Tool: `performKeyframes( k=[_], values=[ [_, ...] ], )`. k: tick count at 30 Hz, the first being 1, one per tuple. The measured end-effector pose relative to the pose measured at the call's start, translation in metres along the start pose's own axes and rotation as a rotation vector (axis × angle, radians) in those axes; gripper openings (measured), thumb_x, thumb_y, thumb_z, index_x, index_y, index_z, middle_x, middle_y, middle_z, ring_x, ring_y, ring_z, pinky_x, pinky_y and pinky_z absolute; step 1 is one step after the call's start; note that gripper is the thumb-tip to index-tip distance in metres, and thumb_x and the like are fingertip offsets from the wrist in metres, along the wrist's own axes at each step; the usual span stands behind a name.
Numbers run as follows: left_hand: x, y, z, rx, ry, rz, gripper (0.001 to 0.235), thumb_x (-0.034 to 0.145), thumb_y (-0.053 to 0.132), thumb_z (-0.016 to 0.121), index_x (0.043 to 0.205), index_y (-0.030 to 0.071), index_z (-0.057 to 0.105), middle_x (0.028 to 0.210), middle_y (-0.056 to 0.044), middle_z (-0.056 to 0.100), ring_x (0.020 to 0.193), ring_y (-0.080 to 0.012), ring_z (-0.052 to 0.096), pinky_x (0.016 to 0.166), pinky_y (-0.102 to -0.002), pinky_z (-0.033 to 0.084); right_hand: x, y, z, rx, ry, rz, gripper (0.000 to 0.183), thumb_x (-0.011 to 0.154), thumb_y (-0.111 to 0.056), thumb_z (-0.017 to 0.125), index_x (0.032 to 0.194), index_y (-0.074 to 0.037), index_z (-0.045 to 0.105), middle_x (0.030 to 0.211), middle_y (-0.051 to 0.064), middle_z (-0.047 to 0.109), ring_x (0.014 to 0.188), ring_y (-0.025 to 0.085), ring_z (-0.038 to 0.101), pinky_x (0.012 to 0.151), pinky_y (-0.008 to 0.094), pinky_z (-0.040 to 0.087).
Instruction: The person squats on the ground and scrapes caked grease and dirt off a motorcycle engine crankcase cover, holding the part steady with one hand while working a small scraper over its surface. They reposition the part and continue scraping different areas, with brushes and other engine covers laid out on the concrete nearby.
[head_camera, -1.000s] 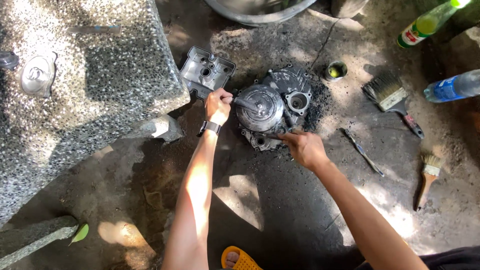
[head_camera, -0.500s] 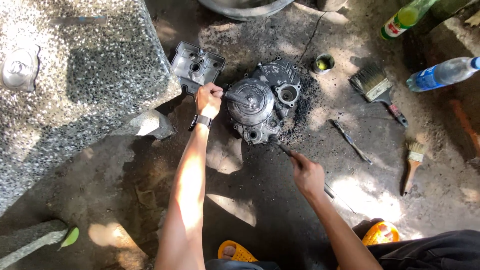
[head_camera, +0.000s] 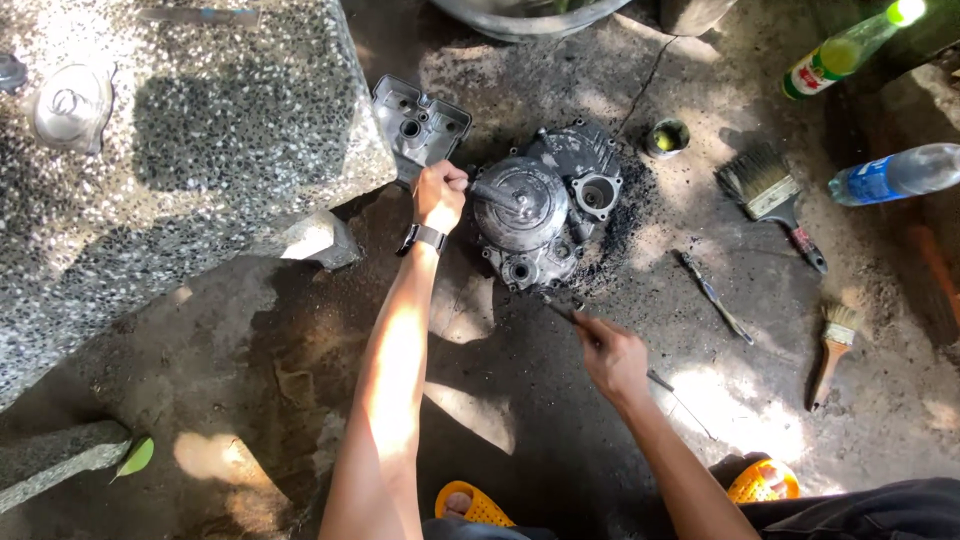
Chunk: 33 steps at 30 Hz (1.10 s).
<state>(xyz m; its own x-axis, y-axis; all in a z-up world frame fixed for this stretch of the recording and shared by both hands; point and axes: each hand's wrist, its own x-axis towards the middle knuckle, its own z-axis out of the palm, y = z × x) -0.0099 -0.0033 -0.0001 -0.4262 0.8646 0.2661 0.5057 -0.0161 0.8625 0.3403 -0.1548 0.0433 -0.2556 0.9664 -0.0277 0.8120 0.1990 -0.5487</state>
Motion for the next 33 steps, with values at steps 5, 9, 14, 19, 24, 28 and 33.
performKeyframes(
  k=[5,9,14,19,24,28,33],
  values=[
    [0.001,0.004,0.002,-0.005,0.004,-0.078,0.014,0.079,-0.005,0.065,0.085,0.005,0.073,0.075,-0.011,0.074,0.071,-0.0223,0.074,0.067,-0.034,0.056,-0.014,0.001,-0.012,-0.006,0.069,-0.005,0.022,0.098,-0.019,0.067,0.115,-0.012,0.078,0.091,0.009,0.077,0.047,0.015,0.061,0.035,0.03,0.045],
    [-0.001,0.006,0.003,-0.005,-0.03,-0.112,0.014,0.079,-0.006,0.065,0.085,0.004,0.072,0.074,-0.011,0.074,0.072,-0.0224,0.073,0.069,-0.034,0.056,-0.017,-0.018,0.016,0.009,0.152,-0.22,0.024,0.098,-0.026,0.067,0.118,-0.02,0.079,0.091,0.004,0.076,0.059,0.01,0.062,0.05,0.028,0.049],
    [0.001,-0.005,0.009,-0.041,-0.032,-0.121,0.015,0.078,-0.009,0.062,0.084,0.002,0.071,0.071,-0.011,0.072,0.069,-0.0216,0.071,0.068,-0.033,0.055,-0.009,-0.002,0.01,-0.151,0.006,-0.031,0.022,0.097,-0.027,0.067,0.115,-0.022,0.079,0.093,0.006,0.076,0.045,0.015,0.058,0.035,0.032,0.044],
    [-0.001,0.002,0.004,-0.043,-0.003,-0.072,0.017,0.076,-0.01,0.063,0.084,0.002,0.072,0.074,-0.009,0.073,0.07,-0.0169,0.071,0.068,-0.032,0.055,-0.003,-0.012,0.022,-0.003,0.044,-0.177,0.025,0.098,-0.028,0.064,0.117,-0.019,0.078,0.089,0.006,0.073,0.053,0.011,0.059,0.04,0.025,0.049],
    [0.0,0.0,0.004,-0.068,-0.022,-0.11,0.021,0.074,-0.011,0.061,0.085,0.002,0.073,0.074,-0.01,0.074,0.07,-0.0161,0.073,0.068,-0.031,0.056,0.001,-0.027,-0.012,-0.107,0.05,-0.105,0.021,0.093,-0.027,0.069,0.11,-0.02,0.08,0.094,0.004,0.076,0.057,0.017,0.067,0.047,0.035,0.053],
    [0.0,-0.006,0.006,-0.004,0.005,-0.052,0.015,0.076,-0.009,0.067,0.084,0.002,0.074,0.071,-0.012,0.072,0.067,-0.0198,0.07,0.065,-0.033,0.053,0.001,-0.039,-0.006,-0.13,-0.095,-0.054,0.026,0.093,-0.023,0.068,0.116,-0.022,0.08,0.082,0.006,0.075,0.061,0.022,0.069,0.055,0.037,0.055],
    [-0.001,-0.016,0.004,0.01,-0.01,0.032,0.007,0.08,-0.004,0.072,0.084,0.002,0.073,0.072,-0.014,0.071,0.066,-0.0239,0.068,0.065,-0.035,0.052,-0.023,-0.015,-0.026,0.114,-0.005,0.312,0.028,0.096,-0.027,0.067,0.122,-0.021,0.075,0.083,0.01,0.081,0.065,0.017,0.074,0.062,0.034,0.058]
  ],
)
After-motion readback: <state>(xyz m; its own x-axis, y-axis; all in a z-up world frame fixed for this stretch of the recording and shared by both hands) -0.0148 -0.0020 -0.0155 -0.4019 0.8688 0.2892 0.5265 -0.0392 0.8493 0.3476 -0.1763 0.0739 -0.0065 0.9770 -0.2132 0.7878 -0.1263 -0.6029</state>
